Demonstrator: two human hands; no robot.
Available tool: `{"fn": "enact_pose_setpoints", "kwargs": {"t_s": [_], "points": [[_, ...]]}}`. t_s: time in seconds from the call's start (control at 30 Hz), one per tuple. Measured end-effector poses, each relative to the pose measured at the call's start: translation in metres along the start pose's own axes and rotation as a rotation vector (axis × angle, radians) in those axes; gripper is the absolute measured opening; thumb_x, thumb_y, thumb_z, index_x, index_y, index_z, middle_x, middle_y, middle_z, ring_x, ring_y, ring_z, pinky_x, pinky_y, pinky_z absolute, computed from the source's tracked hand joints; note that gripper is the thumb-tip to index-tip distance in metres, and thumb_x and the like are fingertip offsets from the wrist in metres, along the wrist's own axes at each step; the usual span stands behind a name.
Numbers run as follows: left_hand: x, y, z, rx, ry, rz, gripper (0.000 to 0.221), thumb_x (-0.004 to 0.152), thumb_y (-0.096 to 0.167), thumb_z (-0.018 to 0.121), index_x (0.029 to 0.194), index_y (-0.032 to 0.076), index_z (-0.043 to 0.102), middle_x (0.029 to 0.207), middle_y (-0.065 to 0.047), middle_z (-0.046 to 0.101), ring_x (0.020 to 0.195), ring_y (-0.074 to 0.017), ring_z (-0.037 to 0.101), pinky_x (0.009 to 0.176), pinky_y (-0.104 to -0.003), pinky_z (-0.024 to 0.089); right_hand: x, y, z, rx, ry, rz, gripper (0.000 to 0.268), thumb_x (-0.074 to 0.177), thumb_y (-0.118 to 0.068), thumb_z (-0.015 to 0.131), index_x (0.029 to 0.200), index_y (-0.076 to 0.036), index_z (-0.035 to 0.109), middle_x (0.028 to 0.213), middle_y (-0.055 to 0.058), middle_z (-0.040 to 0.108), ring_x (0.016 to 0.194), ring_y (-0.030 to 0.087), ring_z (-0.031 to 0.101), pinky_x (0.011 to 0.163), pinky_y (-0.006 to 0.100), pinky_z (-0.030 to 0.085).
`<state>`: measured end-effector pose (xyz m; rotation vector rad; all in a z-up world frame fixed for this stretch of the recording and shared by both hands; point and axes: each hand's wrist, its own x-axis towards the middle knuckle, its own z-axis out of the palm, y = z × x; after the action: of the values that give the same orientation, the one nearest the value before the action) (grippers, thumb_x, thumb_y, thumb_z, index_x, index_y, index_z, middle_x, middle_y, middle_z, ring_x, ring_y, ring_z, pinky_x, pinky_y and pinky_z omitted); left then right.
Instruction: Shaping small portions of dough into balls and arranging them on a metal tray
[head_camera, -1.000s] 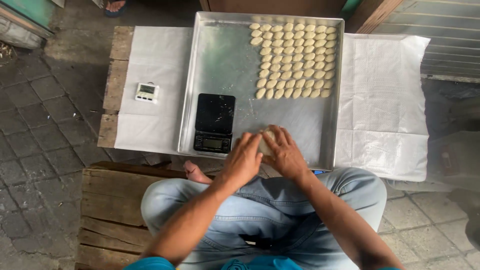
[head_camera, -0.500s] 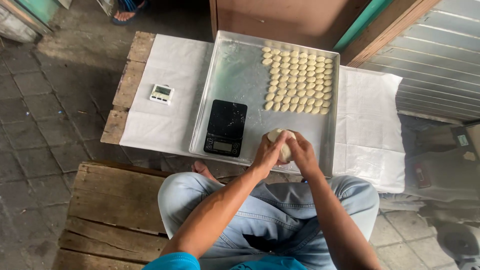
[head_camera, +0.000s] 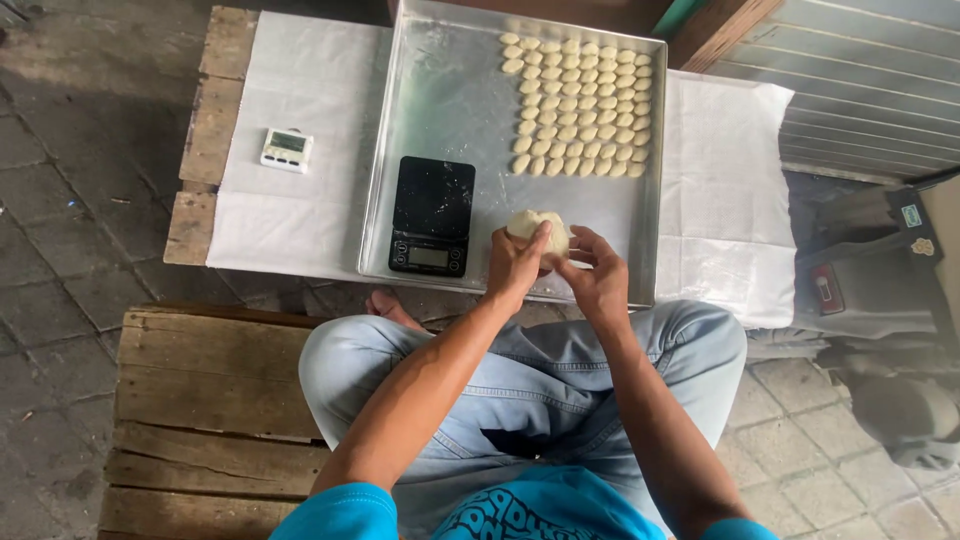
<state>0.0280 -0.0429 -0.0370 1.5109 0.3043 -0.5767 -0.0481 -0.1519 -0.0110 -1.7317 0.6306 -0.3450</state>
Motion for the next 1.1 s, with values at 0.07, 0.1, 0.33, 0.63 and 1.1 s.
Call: {"fn": "enact_pose_setpoints", "kwargs": {"t_s": [0.07, 0.1, 0.33, 0.63, 1.1], "points": [[0.002, -0.009, 0.002, 0.183, 0.038, 0.001, 0.087, 0.085, 0.06, 0.076, 0.137, -0.002, 0.046, 0.123, -0.027, 0.063, 0.116, -0.0398, 0.067, 0.085, -0.046, 0.064, -0.004, -0.005, 0.0, -0.231, 0.014, -0.045, 0.058, 0.075, -0.032, 0.098, 0.121, -0.005, 0.075, 0.1, 0.012, 0.076, 0.099, 0.026, 0.074, 0.08, 0.035, 0.06], [0.006, -0.013, 0.001, 0.188, 0.033, -0.002, 0.087, 0.085, 0.06, 0.076, 0.137, -0.002, 0.046, 0.123, -0.027, 0.063, 0.116, -0.0398, 0.067, 0.085, -0.046, 0.064, 0.002, 0.003, 0.001, -0.23, 0.019, -0.039, 0.058, 0.075, -0.032, 0.098, 0.121, -0.005, 0.075, 0.1, 0.012, 0.076, 0.099, 0.026, 0.074, 0.08, 0.035, 0.06], [-0.037, 0.027, -0.005, 1.073, -0.096, 0.556, 0.074, 0.091, 0.022, 0.07, 0.154, 0.002, 0.039, 0.159, -0.025, 0.035, 0.121, -0.0474, 0.056, 0.087, -0.057, 0.058, 0.024, 0.032, -0.001, -0.281, 0.012, 0.153, 0.043, 0.083, -0.039, 0.089, 0.108, -0.005, 0.079, 0.074, 0.013, 0.075, 0.064, 0.021, 0.075, 0.062, 0.035, 0.058], [0.008, -0.048, -0.003, 1.343, -0.17, 0.8, 0.066, 0.096, 0.017, 0.06, 0.158, 0.03, 0.04, 0.169, 0.009, 0.031, 0.151, -0.0417, 0.028, 0.107, -0.06, 0.04, 0.016, 0.028, -0.009, -0.316, -0.033, 0.117, 0.046, 0.084, -0.039, 0.087, 0.108, -0.001, 0.078, 0.071, 0.018, 0.074, 0.059, 0.024, 0.072, 0.06, 0.038, 0.056], [0.002, -0.025, -0.003, 1.037, -0.248, 0.764, 0.119, 0.08, 0.023, 0.084, 0.167, 0.02, 0.002, 0.166, -0.017, 0.032, 0.145, -0.0622, 0.027, 0.107, -0.07, 0.036, -0.003, -0.011, -0.047, 0.341, -0.097, 0.042, 0.034, 0.097, -0.012, 0.076, 0.12, 0.012, 0.069, 0.092, 0.024, 0.073, 0.087, 0.025, 0.072, 0.082, 0.043, 0.065]]}}
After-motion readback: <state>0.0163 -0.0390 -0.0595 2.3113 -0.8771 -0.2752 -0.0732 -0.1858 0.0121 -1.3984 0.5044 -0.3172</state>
